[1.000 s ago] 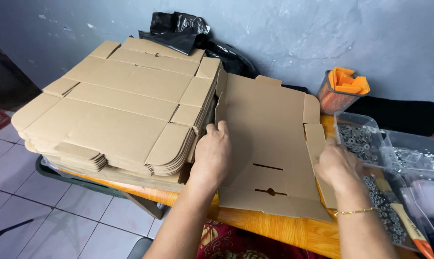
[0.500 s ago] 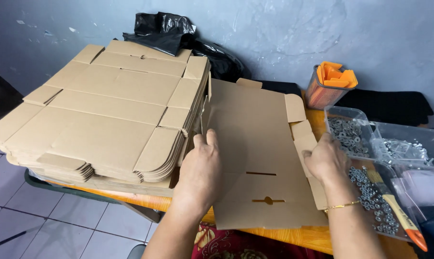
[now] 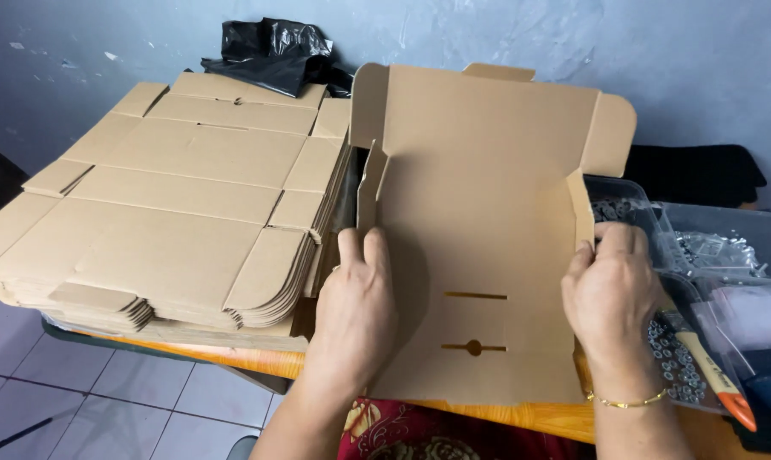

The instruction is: Folding a cardboard box and packing cleaned metal and foam components inside.

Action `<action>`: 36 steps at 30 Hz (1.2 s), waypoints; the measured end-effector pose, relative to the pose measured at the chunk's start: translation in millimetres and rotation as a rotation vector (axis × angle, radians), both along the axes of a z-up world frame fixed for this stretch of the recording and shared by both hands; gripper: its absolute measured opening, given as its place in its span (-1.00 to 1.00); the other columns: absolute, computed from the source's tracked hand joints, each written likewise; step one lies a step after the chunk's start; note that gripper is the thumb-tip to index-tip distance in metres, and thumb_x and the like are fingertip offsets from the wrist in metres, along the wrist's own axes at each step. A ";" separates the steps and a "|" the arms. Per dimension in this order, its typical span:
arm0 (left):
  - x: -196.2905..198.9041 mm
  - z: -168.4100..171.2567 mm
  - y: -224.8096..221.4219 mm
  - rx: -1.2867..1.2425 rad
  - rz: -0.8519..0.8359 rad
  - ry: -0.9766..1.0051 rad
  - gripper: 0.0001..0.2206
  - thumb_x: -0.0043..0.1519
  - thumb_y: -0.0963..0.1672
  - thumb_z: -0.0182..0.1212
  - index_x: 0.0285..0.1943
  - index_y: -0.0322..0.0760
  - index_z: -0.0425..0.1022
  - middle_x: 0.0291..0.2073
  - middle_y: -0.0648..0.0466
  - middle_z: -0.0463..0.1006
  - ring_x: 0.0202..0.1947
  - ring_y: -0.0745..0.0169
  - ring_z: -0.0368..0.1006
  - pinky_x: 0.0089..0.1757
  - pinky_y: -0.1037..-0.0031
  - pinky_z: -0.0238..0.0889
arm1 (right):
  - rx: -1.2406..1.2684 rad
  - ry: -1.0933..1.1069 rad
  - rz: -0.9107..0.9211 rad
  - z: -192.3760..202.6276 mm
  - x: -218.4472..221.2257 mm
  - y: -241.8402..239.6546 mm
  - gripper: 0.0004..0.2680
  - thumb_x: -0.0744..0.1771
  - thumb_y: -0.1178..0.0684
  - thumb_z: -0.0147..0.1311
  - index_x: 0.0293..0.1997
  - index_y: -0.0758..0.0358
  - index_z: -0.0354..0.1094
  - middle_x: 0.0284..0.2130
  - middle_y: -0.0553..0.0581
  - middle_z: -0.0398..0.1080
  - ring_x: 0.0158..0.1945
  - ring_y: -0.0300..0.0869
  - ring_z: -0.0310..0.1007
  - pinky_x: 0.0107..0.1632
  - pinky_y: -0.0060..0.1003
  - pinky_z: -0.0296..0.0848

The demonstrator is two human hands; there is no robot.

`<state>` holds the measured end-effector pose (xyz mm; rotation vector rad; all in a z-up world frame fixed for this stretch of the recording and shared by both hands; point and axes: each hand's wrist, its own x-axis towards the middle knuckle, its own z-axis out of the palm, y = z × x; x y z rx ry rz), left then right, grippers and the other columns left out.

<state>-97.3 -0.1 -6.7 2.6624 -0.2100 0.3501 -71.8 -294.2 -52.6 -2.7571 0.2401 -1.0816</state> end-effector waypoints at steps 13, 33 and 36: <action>80.0 -75.8 -11.0 0.118 -0.009 0.210 -0.23 -0.02 -0.28 0.15 0.47 -0.47 -0.02 0.41 -0.38 -0.02 -0.20 -0.39 0.58 -0.23 0.11 0.51 | -0.073 0.398 0.115 17.1 -39.1 -35.9 -0.67 0.36 -0.05 0.09 0.22 0.28 0.41 -0.08 0.37 0.46 -0.11 0.25 0.51 -0.01 0.07 0.57; 81.0 -83.2 -42.7 0.335 -0.363 0.343 -0.62 0.16 0.01 0.36 -0.04 -0.37 0.60 0.00 -0.19 0.49 -0.02 -0.29 0.46 -0.08 0.04 0.45 | -0.338 0.894 -0.432 -4.4 -72.9 -122.1 -0.69 0.36 -0.14 0.06 0.23 0.03 0.37 -0.06 0.08 0.55 -0.19 -0.11 0.69 -0.21 -0.27 0.72; 80.4 -80.0 -46.7 0.375 -0.350 0.340 -0.65 0.19 0.01 0.32 -0.07 -0.36 0.62 -0.07 -0.21 0.51 -0.01 -0.25 0.43 -0.09 0.10 0.46 | -0.297 0.506 -0.214 -10.9 -80.4 -150.7 -0.68 0.40 0.01 0.02 0.31 0.20 0.42 -0.03 0.21 0.50 -0.14 -0.03 0.57 -0.08 -0.23 0.57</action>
